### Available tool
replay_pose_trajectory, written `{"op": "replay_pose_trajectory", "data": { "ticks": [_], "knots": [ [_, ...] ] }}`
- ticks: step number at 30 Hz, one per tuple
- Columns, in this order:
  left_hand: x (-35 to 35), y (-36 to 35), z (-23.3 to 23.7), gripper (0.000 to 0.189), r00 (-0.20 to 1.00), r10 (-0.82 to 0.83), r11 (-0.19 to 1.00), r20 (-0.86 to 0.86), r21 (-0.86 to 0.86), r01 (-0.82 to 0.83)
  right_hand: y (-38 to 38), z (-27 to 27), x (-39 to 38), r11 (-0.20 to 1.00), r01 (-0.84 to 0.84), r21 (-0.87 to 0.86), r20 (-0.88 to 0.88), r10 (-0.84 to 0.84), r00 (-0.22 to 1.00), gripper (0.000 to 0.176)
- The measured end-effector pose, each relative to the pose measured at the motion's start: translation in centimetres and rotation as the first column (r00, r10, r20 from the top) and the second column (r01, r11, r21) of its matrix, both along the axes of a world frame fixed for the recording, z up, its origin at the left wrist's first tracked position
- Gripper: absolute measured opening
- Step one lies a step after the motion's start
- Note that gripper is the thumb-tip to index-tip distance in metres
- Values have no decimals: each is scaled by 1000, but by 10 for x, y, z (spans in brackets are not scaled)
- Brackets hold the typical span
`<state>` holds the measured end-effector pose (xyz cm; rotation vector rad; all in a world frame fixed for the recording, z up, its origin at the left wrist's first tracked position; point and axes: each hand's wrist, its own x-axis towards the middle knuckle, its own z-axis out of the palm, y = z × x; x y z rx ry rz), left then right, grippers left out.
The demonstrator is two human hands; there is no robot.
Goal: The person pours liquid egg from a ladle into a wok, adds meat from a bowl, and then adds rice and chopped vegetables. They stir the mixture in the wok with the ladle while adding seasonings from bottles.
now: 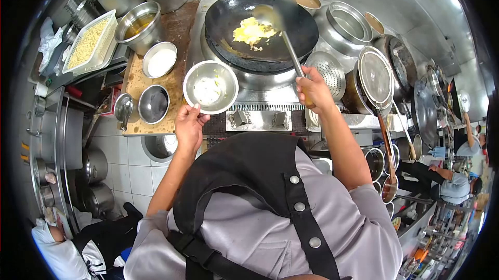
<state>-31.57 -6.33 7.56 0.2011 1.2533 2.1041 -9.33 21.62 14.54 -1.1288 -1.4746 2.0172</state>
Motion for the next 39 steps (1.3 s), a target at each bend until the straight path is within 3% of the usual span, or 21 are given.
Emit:
{"op": "replay_pose_trajectory", "data": {
  "ticks": [3,5,7,8,9,11,12,17,19,21,23,27,31,32,34,36,39],
  "knots": [
    [2,-3,1,17,1000,12,1000,-1,-7,-12,0,12,34,986,-132,-105,-87,123,989,47],
    [1,-6,1,16,1000,23,1000,-5,-6,-23,-3,16,47,982,-171,-81,-18,170,985,48],
    [2,-9,0,16,999,52,999,2,-1,-52,-12,23,51,900,-267,345,385,123,914,49],
    [2,-11,0,16,998,55,998,3,-5,-55,-18,23,51,855,-291,429,405,106,908,51],
    [2,-12,1,15,999,53,999,1,-6,-53,-19,27,51,857,-289,427,404,106,909,51],
    [2,-9,2,15,999,48,999,-1,-4,-48,-12,37,54,952,-199,233,240,142,960,53],
    [3,-8,2,15,999,51,999,4,-15,-51,3,37,56,968,-232,100,171,213,962,51],
    [7,-1,-6,16,1000,5,1000,14,-27,-5,3,3,-12,952,-169,255,253,103,962,46],
    [7,0,-6,16,1000,-25,1000,16,-9,25,3,0,-11,969,-135,208,195,94,976,47],
    [9,-2,-2,16,1000,-21,1000,3,-6,21,11,3,26,975,-221,-3,-2,221,975,48],
    [9,-7,-3,16,1000,-6,1000,-6,-5,6,17,23,70,971,-237,-38,59,239,969,47],
    [8,-20,-8,16,1000,16,1000,6,2,-16,36,34,80,964,-182,194,237,134,962,47],
    [7,-14,-13,15,999,-25,999,21,25,24,20,1,-1,937,-152,314,327,43,944,47],
    [7,-12,-10,15,1000,-24,999,16,26,23,21,3,1,937,-151,316,322,44,946,47],
    [7,-9,-4,14,1000,-27,999,15,19,26,20,10,18,963,-222,152,196,191,962,49],
    [8,-9,-2,14,1000,-13,999,10,35,13,7,39,47,917,-303,258,288,226,931,52],
    [11,-16,2,14,1000,29,999,2,25,-29,-10,62,95,872,-320,371,433,142,890,52]
  ]
}}
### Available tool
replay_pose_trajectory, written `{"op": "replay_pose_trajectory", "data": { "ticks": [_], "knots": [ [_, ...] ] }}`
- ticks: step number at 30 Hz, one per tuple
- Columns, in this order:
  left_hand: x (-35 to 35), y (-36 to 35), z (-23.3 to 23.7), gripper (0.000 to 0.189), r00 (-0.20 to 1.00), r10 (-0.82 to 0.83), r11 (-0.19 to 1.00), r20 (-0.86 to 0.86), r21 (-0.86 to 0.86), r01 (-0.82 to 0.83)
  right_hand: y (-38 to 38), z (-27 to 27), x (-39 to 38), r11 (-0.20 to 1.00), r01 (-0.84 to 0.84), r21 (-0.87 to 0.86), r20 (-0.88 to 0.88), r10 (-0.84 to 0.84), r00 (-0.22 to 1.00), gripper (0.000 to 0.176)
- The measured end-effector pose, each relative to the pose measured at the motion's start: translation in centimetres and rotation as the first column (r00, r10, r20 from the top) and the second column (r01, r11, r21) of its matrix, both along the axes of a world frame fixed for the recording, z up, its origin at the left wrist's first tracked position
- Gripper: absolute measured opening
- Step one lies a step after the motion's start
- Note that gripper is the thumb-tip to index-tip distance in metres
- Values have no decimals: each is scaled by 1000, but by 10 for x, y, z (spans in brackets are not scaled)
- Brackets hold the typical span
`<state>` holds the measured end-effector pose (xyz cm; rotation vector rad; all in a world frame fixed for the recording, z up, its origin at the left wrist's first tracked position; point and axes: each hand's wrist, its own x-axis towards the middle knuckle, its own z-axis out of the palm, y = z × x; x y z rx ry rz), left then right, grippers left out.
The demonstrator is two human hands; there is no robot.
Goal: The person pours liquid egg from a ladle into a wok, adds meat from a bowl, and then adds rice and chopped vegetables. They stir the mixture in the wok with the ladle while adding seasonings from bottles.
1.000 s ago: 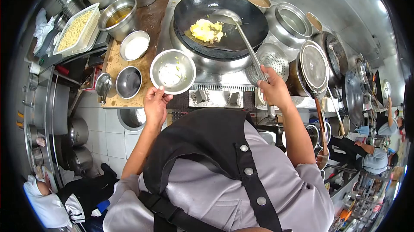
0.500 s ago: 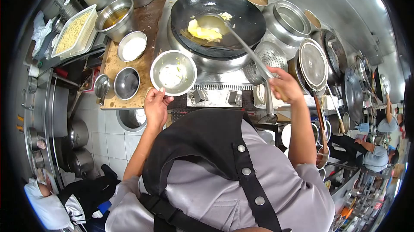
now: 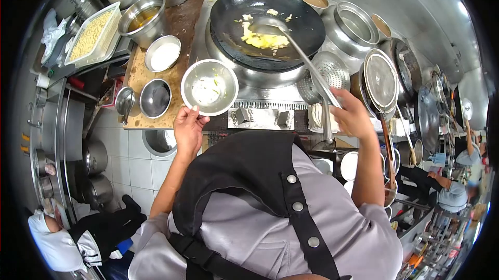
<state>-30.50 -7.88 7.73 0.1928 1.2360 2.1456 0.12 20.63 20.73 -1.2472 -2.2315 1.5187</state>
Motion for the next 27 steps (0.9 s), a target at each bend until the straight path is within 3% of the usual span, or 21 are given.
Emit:
{"op": "replay_pose_trajectory", "data": {
  "ticks": [3,5,7,8,10,12,14,15,18,22,24,27],
  "knots": [
    [0,-7,-6,15,1000,25,1000,8,-17,-24,18,-1,14,988,-21,-153,-34,16,999,54],
    [2,-7,-9,16,1000,-2,1000,21,-8,2,17,-7,-27,1000,1,28,95,-3,995,53],
    [3,1,-2,16,996,5,999,87,-32,-3,33,-50,-57,995,80,-67,-132,-88,987,47],
    [3,3,1,16,997,5,1000,83,-31,-3,36,-54,-66,995,80,-65,-137,-88,987,47],
    [4,2,6,16,999,0,1000,40,-12,1,39,-63,-79,935,223,-275,-338,-312,888,47],
    [1,0,0,16,1000,-11,1000,28,-10,11,38,-73,-96,925,247,-290,-374,-347,860,42],
    [1,0,-6,15,999,-28,1000,21,-2,28,33,-75,-114,794,287,-536,-391,-535,749,43],
    [1,1,-8,15,998,-28,1000,50,1,28,35,-74,-114,795,288,-534,-391,-534,749,43],
    [2,1,-6,13,997,-20,1000,69,-13,21,39,-70,-116,434,-203,-878,-458,-634,623,29],
    [-1,-3,-8,11,999,-7,1000,32,-5,7,9,-63,-87,359,-368,-858,-513,-551,659,17],
    [-5,-4,-13,11,999,1,1000,44,6,-2,12,-60,-80,376,-337,-863,-499,-527,688,21],
    [-6,-4,-13,11,999,-5,1000,52,13,4,28,-62,-91,701,-15,-713,-376,-364,852,27]
  ]
}}
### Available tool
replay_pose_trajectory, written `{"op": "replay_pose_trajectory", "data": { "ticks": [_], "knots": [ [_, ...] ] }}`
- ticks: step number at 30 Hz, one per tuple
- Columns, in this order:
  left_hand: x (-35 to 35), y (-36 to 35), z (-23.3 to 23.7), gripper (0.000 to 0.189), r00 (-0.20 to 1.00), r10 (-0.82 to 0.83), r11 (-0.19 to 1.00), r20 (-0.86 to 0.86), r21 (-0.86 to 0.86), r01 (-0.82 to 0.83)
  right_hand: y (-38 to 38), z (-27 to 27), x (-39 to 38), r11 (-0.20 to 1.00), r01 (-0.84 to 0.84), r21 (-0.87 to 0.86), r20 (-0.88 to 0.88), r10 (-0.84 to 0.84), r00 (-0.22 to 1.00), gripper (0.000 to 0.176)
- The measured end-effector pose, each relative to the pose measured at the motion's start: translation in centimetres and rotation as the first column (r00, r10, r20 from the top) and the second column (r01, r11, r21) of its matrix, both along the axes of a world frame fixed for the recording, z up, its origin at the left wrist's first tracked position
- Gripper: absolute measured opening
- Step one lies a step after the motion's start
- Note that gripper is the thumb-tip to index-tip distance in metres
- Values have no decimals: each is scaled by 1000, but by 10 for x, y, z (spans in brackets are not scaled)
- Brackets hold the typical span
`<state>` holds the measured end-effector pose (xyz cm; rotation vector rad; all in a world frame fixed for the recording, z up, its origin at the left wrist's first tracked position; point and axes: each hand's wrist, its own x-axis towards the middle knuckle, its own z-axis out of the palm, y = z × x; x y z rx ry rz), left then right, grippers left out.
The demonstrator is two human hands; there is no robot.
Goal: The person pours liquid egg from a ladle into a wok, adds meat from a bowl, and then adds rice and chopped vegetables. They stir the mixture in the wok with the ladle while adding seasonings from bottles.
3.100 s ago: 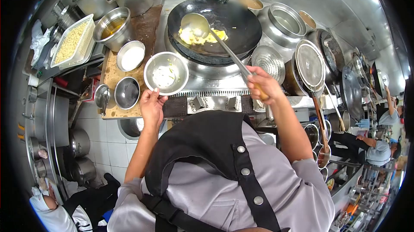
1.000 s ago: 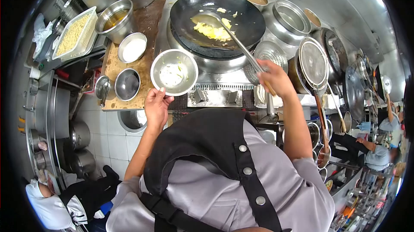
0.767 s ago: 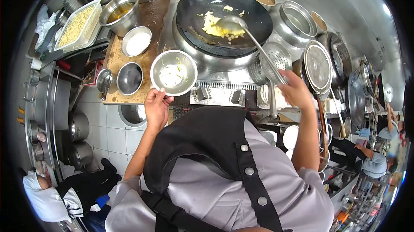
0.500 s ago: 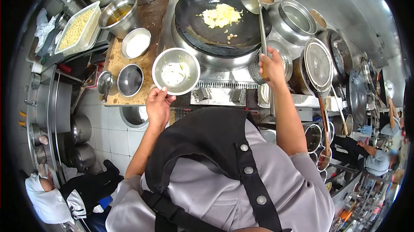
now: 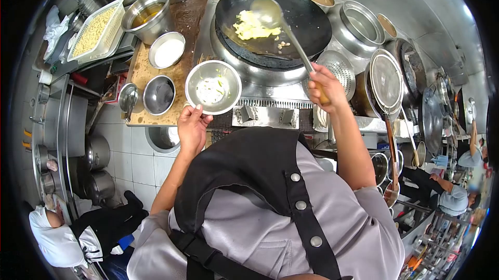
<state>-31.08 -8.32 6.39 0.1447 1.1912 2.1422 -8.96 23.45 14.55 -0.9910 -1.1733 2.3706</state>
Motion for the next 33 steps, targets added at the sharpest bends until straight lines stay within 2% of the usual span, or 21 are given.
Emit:
{"op": "replay_pose_trajectory", "data": {
  "ticks": [1,3,5,7,9,11,13,15,16,18,19,21,22,26,28,30,31,32,33],
  "knots": [
    [0,0,1,11,1000,-4,1000,-3,-2,4,-4,-6,-11,1000,0,3,-2,0,1000,27],
    [0,1,3,11,1000,-5,1000,1,-10,6,-13,-17,-28,966,126,226,101,-152,983,31],
    [0,4,5,11,1000,-5,1000,5,-14,5,-16,-14,-17,975,133,178,106,-154,982,34],
    [-1,4,5,12,1000,-5,999,8,-33,5,-11,-2,15,998,-51,34,59,49,997,40],
    [-1,7,8,14,1000,4,999,10,-36,-4,-3,11,33,992,-100,72,69,95,993,47],
    [0,8,10,17,1000,13,999,11,-43,-13,0,19,37,865,-210,456,347,45,937,52],
    [-1,10,12,16,1000,2,999,8,-44,-1,-2,11,22,852,-172,494,332,-2,943,53],
    [-2,13,9,16,1000,-17,999,-9,-29,17,10,-7,-3,868,95,488,196,-215,957,48],
    [-1,13,7,15,999,-31,999,-23,-20,31,20,-12,-17,868,97,488,197,-218,956,48],
    [1,18,6,15,999,-54,998,-7,-34,54,35,-17,-37,945,196,261,47,-216,975,42],
    [1,20,6,16,997,-70,996,7,-46,71,37,-17,-35,945,199,259,46,-218,975,42],
    [4,22,10,16,998,-65,996,11,-54,66,36,-1,-33,996,66,-68,-86,-72,994,37],
    [4,24,11,15,998,-55,997,18,-59,56,28,8,-20,997,7,-83,-99,-15,995,36],
    [1,14,4,16,1000,-28,1000,-4,-10,28,-23,21,41,988,-58,-146,-136,38,990,33],
    [0,9,5,17,1000,-6,999,0,-48,6,-22,20,62,995,-42,-89,-21,40,999,35],
    [0,8,6,17,1000,-1,999,-6,-50,1,-12,17,57,974,-31,225,114,6,994,38],
    [1,8,6,17,1000,5,999,-10,-48,-5,-9,15,48,919,-38,392,192,-41,981,39],
    [1,8,5,17,1000,-1,999,-10,-47,1,-7,5,34,919,-33,392,192,-46,980,39],
    [1,8,5,17,1000,-10,999,-17,-37,9,-3,-14,17,904,106,414,153,-184,971,39]
  ]
}}
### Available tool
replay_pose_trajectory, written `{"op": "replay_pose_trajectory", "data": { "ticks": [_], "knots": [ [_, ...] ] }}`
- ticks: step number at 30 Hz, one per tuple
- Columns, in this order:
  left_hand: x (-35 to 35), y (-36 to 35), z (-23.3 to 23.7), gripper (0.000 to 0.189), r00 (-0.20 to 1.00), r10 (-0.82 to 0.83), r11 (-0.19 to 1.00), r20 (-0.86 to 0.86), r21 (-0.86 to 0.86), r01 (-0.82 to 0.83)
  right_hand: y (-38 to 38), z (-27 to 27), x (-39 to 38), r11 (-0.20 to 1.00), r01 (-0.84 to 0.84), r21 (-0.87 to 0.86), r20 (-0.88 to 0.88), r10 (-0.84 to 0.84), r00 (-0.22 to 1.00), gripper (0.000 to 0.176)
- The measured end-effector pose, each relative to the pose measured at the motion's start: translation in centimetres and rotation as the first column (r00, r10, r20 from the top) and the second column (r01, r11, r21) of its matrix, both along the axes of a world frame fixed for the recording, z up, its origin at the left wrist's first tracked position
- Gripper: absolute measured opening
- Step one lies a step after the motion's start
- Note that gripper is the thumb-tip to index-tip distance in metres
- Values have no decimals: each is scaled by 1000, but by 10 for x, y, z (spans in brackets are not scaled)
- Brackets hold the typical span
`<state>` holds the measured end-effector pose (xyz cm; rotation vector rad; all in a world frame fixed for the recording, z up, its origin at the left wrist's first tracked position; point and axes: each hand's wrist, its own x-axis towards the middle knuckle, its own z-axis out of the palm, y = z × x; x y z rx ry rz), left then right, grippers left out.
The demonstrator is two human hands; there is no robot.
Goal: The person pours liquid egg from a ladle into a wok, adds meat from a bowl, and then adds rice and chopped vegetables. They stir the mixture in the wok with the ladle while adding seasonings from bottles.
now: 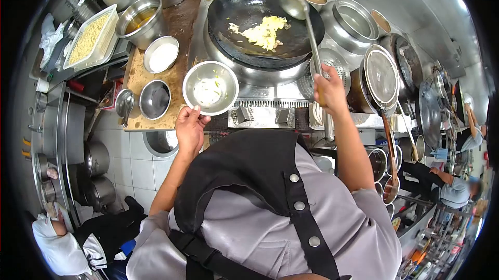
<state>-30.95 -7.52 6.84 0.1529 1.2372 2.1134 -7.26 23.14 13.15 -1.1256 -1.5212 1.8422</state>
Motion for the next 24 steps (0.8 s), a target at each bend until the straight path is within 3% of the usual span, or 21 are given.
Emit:
{"op": "replay_pose_trajectory", "data": {
  "ticks": [1,2,3,5,6,8,12,15,16,18,20,22,23,24],
  "knots": [
    [0,2,0,17,1000,-6,1000,-6,13,6,3,-9,-12,991,133,26,-38,-132,991,38],
    [2,3,-1,17,1000,-4,1000,-4,18,4,4,-6,-20,991,131,31,-36,-130,991,38],
    [3,5,-1,17,1000,-16,1000,-1,11,16,4,-3,-26,987,112,-114,-90,-123,988,36],
    [6,6,0,17,1000,-31,1000,2,-2,31,8,5,-22,916,-41,-398,-287,-82,955,29],
    [7,6,1,16,999,-34,999,8,-13,34,3,12,-16,915,-38,-401,-286,-85,954,29],
    [7,7,3,16,999,-30,999,16,-22,30,-18,25,2,823,-216,-525,-435,-41,900,34],
    [5,-1,1,16,1000,9,1000,1,-3,-9,-34,37,30,774,-318,-547,-457,42,888,33],
    [3,-6,-3,15,1000,2,1000,2,19,-2,-22,40,25,967,-133,-215,-30,130,991,37],
    [2,-6,-3,15,1000,3,999,4,32,-3,-23,36,16,968,-135,-212,-30,132,991,37],
    [4,-8,-2,14,1000,15,1000,-2,26,-14,-27,12,-1,996,81,-25,-2,-82,997,36],
    [4,-7,-1,14,1000,29,999,-8,22,-29,-29,8,-7,990,132,-45,-7,-132,991,34],
    [5,-7,-2,14,1000,19,1000,15,12,-19,-36,23,-5,941,45,-336,-146,-99,984,32],
    [5,-6,-2,14,1000,14,1000,16,10,-14,-28,27,3,867,-116,-484,-325,-55,944,28],
    [4,-5,-2,14,1000,13,1000,14,-1,-13,-29,28,6,868,-114,-484,-324,-56,944,28]
  ]
}}
